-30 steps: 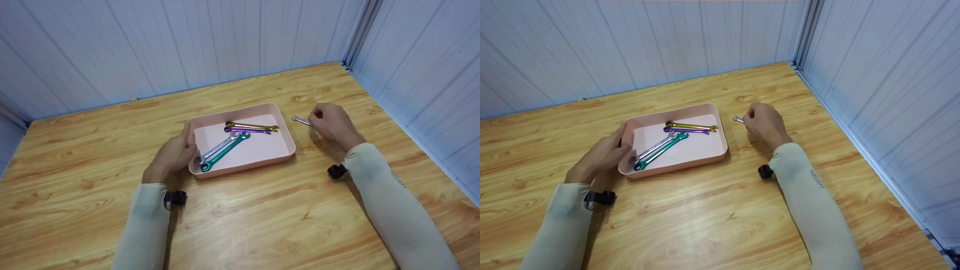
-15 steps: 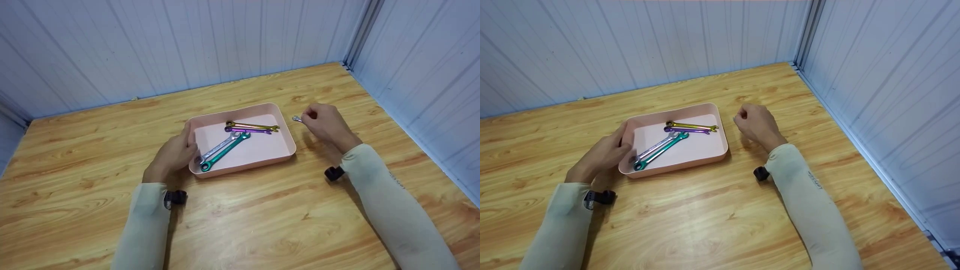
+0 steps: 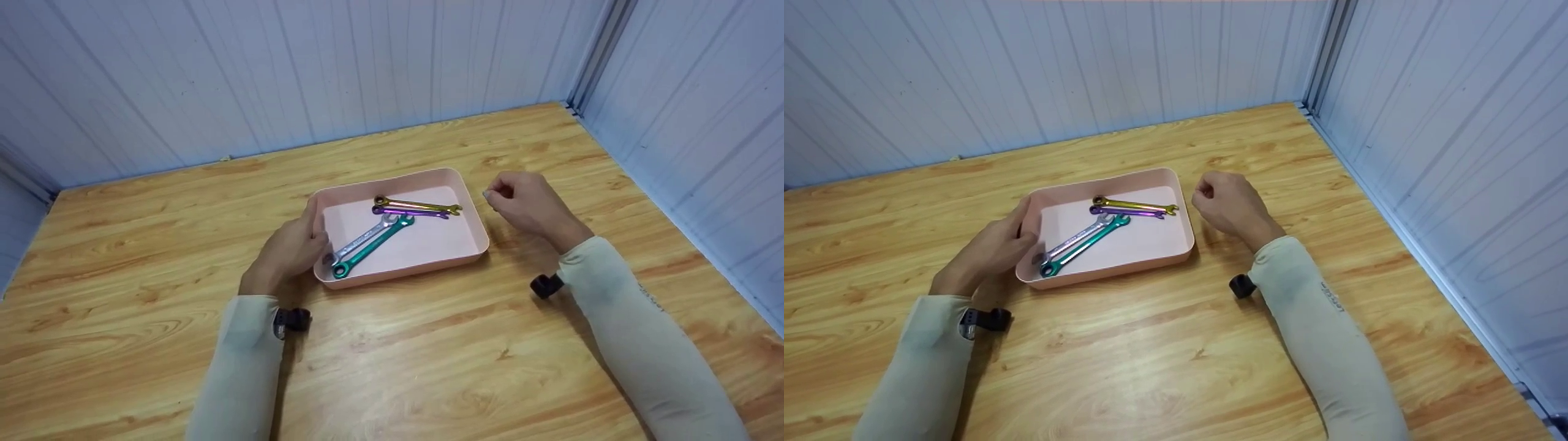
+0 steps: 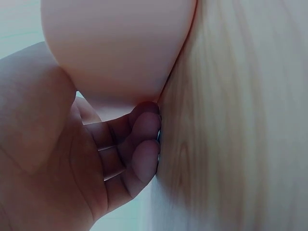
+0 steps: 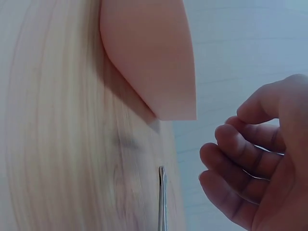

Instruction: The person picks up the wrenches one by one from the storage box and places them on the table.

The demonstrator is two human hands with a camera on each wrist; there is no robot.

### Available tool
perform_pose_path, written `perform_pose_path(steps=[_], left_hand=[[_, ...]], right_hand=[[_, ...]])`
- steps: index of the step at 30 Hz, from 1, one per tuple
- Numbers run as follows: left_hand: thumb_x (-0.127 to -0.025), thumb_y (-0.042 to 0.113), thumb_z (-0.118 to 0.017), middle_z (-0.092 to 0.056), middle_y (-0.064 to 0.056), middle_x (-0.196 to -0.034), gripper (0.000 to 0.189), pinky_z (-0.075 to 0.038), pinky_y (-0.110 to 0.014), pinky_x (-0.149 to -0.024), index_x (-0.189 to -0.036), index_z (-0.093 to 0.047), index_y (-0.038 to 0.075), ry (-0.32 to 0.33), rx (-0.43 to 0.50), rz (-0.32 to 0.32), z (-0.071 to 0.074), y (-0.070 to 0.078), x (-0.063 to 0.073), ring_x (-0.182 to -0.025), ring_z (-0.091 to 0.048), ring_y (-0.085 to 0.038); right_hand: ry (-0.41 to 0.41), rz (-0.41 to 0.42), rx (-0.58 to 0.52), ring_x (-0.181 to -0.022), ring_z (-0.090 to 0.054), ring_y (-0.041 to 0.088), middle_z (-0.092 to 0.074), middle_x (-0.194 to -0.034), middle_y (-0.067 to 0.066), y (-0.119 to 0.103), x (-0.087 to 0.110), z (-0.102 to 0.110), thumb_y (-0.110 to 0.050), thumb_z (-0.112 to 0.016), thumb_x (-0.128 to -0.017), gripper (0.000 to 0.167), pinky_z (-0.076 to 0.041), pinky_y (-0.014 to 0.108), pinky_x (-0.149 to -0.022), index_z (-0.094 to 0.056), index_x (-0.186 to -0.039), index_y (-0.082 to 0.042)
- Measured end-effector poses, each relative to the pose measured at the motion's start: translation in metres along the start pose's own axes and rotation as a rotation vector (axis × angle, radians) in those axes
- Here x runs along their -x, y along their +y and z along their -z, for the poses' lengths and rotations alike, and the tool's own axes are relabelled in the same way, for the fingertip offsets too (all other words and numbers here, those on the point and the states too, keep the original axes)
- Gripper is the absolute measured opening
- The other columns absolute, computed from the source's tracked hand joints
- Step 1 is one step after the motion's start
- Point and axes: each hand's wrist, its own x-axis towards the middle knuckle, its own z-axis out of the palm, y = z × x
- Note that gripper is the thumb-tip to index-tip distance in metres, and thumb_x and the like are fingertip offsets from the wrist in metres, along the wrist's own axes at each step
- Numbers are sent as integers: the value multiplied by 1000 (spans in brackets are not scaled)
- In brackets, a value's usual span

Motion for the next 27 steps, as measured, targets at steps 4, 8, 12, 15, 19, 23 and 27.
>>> perform_pose_path(steps=[4, 8, 12, 15, 19, 23, 27], left_hand=[[-102, 32, -44, -35, -15, -157, 78, -28, -51, -114, -162, 5, 20, -2, 3, 2, -3, 3, -2, -126, -47, -28], [-104, 33, -41, -46, -17, -147, 75, -37, -49, -108, -162, 4, 21, 3, -10, -3, -6, 6, -3, -116, -52, -29], [-106, 34, -35, -61, -16, -104, 69, -45, -43, -86, -163, 2, 19, 19, -42, -43, -7, 9, -5, -91, -58, -29], [-107, 34, -33, -56, -11, -86, 67, -45, -40, -80, -163, 0, 18, 23, -46, -59, -8, 11, -6, -79, -57, -27], [-108, 35, -32, -54, -9, -83, 67, -45, -39, -78, -163, 2, 19, 14, -45, -34, -8, 11, -7, -77, -57, -25], [-107, 35, -33, -52, -10, -82, 68, -45, -38, -74, -163, 4, 19, 12, -52, -23, -6, 9, -6, -73, -55, -25], [-107, 33, -35, -50, -10, -82, 69, -45, -38, -73, -163, 4, 21, 15, -52, -18, -5, 7, -6, -72, -54, -26]], right_hand=[[-20, 24, 10, -74, -55, 21, -64, -84, 6, -5, -2, -2, -19, -59, -96, 19, -44, 35, -66, -72, -94, -5], [-40, 33, 21, -73, -53, 20, -63, -83, 6, -10, -4, -5, -21, -58, -97, 20, -43, 35, -65, -72, -95, -6], [-46, 47, 24, -72, -53, 20, -62, -81, 5, -13, -4, -6, -22, -59, -97, 20, -42, 34, -66, -72, -94, -7], [-52, 57, 24, -73, -53, 20, -62, -81, 5, -15, -5, -7, -21, -59, -97, 19, -43, 35, -67, -72, -94, -7], [-84, 52, 22, -74, -54, 21, -63, -84, 6, -23, -6, -11, -21, -58, -98, 20, -44, 36, -67, -72, -97, -6], [-117, 32, 24, -76, -54, 21, -62, -87, 6, -35, -9, -18, -22, -59, -98, 18, -44, 36, -68, -71, -97, -9], [-160, 29, 30, -78, -54, 22, -61, -88, 6, -46, -14, -27, -24, -60, -98, 16, -44, 35, -67, -70, -97, -12]])
